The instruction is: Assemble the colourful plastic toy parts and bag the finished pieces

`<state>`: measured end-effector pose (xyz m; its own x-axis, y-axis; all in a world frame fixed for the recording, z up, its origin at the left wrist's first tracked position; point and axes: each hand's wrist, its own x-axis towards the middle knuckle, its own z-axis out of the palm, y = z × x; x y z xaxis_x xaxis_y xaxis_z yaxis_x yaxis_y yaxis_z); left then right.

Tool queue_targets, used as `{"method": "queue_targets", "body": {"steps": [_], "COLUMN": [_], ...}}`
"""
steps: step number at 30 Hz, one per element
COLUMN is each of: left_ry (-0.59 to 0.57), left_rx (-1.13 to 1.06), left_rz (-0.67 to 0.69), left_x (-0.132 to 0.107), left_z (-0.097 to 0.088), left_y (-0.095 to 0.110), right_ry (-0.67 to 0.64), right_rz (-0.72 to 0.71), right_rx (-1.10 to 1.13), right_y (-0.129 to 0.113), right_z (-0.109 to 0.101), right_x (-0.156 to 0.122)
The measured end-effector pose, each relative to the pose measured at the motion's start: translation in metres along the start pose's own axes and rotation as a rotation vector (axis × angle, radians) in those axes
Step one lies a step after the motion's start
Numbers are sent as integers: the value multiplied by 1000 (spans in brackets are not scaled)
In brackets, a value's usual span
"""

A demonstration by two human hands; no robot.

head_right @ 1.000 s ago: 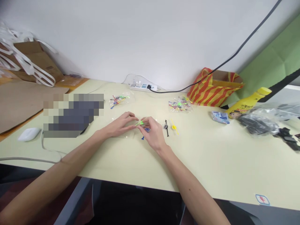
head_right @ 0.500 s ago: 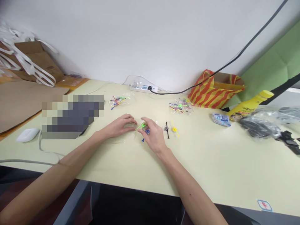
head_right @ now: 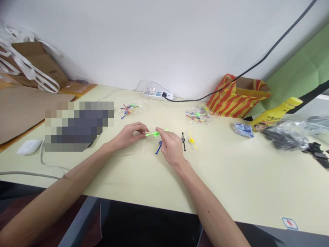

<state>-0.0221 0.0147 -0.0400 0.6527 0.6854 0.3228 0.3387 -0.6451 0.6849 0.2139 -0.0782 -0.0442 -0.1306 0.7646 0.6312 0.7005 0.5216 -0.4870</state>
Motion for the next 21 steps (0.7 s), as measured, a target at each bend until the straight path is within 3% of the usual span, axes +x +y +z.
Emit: {"method": "queue_targets", "body": {"steps": [5,13,21], "left_ry": [59,57,60], "left_rx": [-100,-203,-168], "left_rz": [-58,-91,-57], "left_x": [0,1,2], "left_z": [1,5,3], "left_y": [2,13,23], "right_ry": [-4,-106,-16], "right_rz": [-18,-55,-56], "right_rx": [-48,-264,-346], "right_y": [7,6,1], "right_z": [-1,-4,-11], "right_x": [0,5,9]}}
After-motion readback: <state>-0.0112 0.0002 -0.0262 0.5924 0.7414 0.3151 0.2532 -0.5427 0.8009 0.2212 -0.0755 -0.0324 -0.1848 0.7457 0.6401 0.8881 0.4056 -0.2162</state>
